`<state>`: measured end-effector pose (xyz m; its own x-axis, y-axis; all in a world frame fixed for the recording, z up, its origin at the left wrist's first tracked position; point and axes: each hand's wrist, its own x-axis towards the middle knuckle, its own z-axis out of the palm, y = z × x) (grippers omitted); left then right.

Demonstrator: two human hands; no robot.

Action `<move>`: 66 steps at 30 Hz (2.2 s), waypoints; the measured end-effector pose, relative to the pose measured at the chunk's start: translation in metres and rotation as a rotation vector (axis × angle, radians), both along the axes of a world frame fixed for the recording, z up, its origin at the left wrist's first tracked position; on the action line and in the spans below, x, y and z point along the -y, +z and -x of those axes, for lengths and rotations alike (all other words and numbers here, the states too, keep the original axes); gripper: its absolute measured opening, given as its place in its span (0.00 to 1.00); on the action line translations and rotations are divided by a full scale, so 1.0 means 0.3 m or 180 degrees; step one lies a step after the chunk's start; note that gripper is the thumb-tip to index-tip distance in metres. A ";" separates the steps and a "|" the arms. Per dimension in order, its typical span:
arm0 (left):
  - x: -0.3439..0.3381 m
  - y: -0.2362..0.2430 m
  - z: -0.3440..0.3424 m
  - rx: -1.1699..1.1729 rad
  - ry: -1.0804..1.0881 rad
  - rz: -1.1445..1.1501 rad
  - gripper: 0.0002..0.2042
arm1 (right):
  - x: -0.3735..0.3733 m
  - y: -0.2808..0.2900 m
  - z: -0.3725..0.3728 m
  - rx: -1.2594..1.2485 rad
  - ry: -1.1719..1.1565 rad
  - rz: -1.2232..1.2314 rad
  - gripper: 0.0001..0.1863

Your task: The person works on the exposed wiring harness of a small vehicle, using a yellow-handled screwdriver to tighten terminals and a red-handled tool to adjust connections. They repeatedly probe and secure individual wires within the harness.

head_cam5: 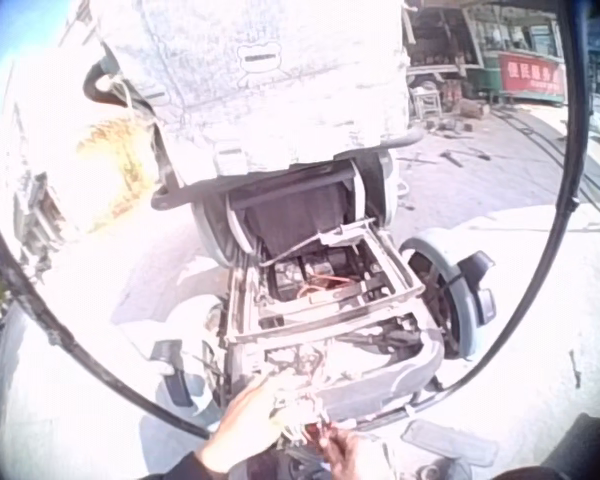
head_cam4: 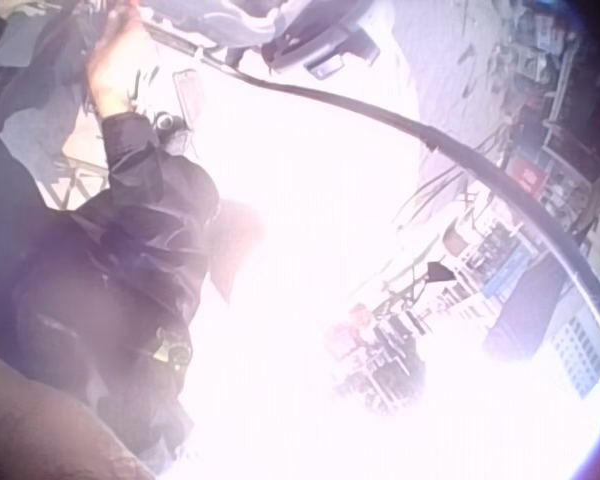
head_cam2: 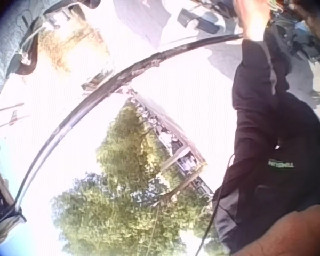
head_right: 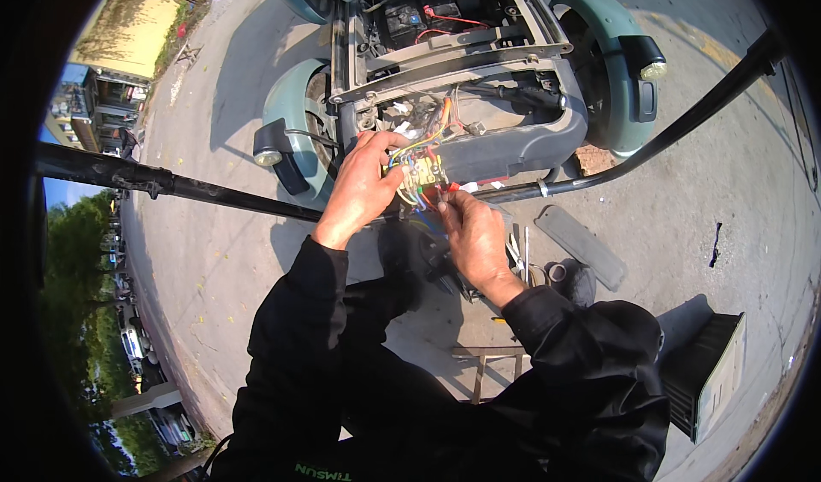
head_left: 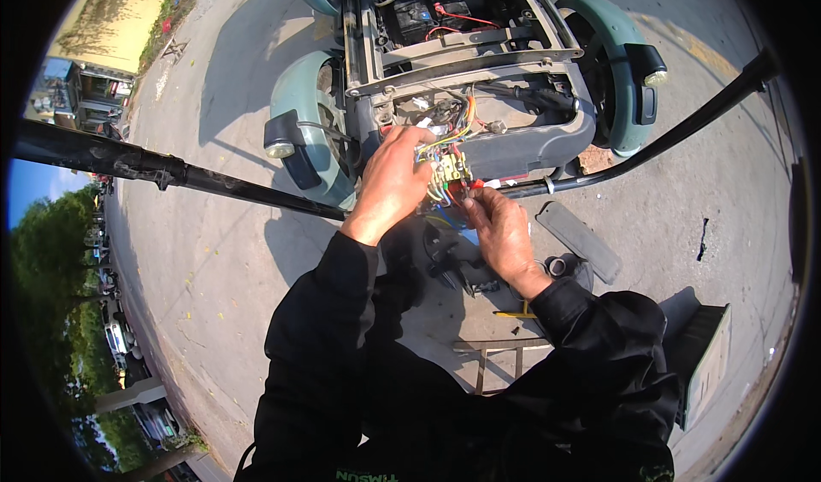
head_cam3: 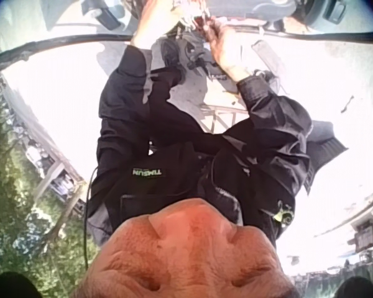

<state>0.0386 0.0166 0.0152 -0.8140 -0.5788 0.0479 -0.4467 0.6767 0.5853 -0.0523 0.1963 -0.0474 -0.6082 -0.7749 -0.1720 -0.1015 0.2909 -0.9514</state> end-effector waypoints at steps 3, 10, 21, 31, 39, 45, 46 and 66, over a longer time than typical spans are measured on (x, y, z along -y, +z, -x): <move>0.022 -0.002 0.005 -0.0077 0.0133 0.0051 0.16 | 0.009 0.031 -0.013 -0.0322 -0.0051 0.0068 0.09; 0.068 0.036 0.036 0.0208 0.0142 -0.0033 0.12 | -0.002 0.108 0.017 -0.0750 0.0174 -0.0462 0.11; 0.092 0.011 0.054 0.0352 -0.0289 0.0184 0.10 | 0.082 0.129 0.110 -0.0710 0.0005 -0.0131 0.10; 0.103 0.008 0.043 0.0289 -0.0323 0.0240 0.09 | 0.205 0.059 0.169 -0.0106 0.0118 -0.0001 0.13; 0.043 0.064 0.046 0.0370 -0.0064 0.0318 0.06 | 0.259 0.065 0.194 -0.0075 0.0242 -0.0421 0.15; 0.003 0.072 0.057 0.0660 0.0350 0.0660 0.05 | 0.281 0.096 0.169 -0.0634 -0.0020 -0.0723 0.13; -0.001 0.070 0.057 0.0680 0.0409 0.0630 0.05 | 0.282 0.098 0.170 -0.0640 -0.0016 -0.0750 0.13; 0.025 0.030 0.072 0.0701 0.0326 0.0477 0.08 | 0.303 0.038 0.275 -0.0117 0.0674 -0.0483 0.17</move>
<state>0.0169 0.0090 0.0243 -0.7520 -0.6584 -0.0325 -0.6225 0.6931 0.3635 -0.1349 0.1054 -0.0361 -0.4432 -0.8527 -0.2766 -0.2091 0.3984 -0.8930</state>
